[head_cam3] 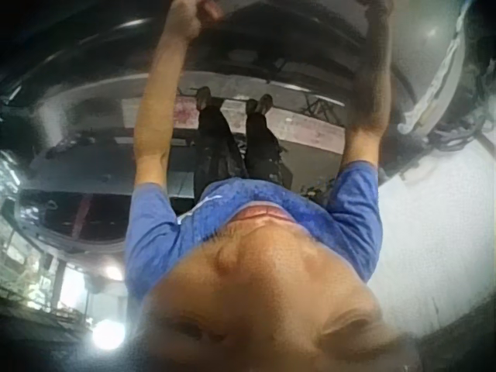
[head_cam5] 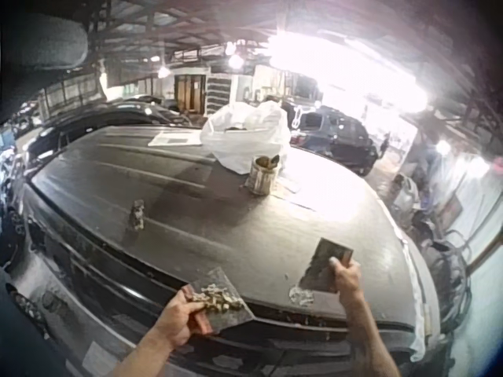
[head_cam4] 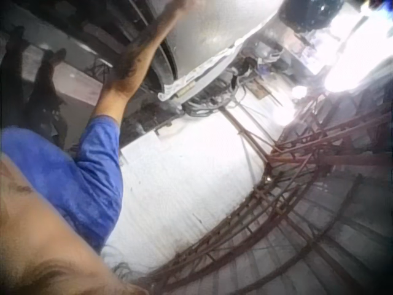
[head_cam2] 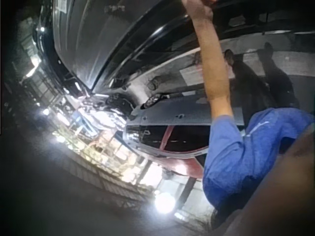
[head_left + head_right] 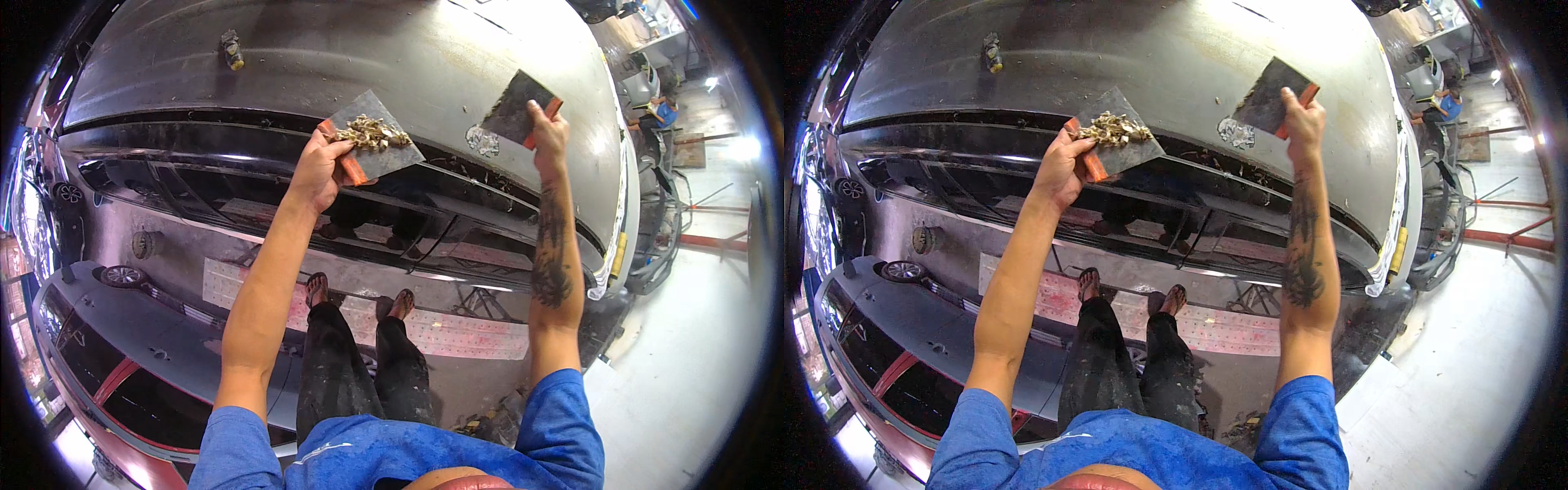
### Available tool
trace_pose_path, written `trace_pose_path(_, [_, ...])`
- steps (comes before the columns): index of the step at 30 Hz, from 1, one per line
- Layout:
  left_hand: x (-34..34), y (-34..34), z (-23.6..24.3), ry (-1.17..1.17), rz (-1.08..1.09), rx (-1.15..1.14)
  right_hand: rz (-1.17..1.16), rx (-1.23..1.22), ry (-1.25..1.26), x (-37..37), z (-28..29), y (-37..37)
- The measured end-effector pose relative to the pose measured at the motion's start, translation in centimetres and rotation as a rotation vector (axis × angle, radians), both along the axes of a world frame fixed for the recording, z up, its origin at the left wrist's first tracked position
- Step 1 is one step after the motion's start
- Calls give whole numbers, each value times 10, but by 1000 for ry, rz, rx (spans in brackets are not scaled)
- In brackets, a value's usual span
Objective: The person scrapes dried filler from a car hood using a putty knife, then applies a fresh layer of filler with a brush. They smooth the filler with a sanding block and continue applying filler to the hood surface.
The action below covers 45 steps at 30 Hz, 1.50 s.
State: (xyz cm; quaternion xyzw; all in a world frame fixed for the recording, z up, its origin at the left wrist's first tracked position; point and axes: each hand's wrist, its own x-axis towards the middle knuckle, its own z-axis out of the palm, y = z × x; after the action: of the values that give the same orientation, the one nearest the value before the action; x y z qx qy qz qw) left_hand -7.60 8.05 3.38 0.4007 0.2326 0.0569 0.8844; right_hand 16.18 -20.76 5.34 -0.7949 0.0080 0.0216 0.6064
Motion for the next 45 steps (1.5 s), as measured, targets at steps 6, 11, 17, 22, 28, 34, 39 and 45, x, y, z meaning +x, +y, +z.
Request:
trace_pose_path(6, [30, -50, -8, 37, 26, 20, 392, -240, 17, 51, 24, -19])
trace_pose_path(11, [53, -75, -16, -68, -2, 133, 471, -614, 30, 74, -2, 6])
trace_pose_path(17, [68, -87, -34, 73, 121, 268, 631, -634, -46, 62, -4, 35])
trace_pose_path(22, [78, -100, -43, 87, 208, 384, 721, -697, -145, 43, -1, 62])
trace_pose_path(28, [89, -100, -37, 83, 170, 300, 755, -619, -74, 22, 5, 67])
trace_pose_path(34, [80, -92, -26, -110, 115, 53, 596, -366, -270, -9, 36, 39])
trace_pose_path(39, [78, -90, -13, -65, 96, -13, 500, -149, -501, -56, 39, 21])
trace_pose_path(45, [78, -83, 9, -165, 99, -19, 573, -70, -834, -97, 16, 14])
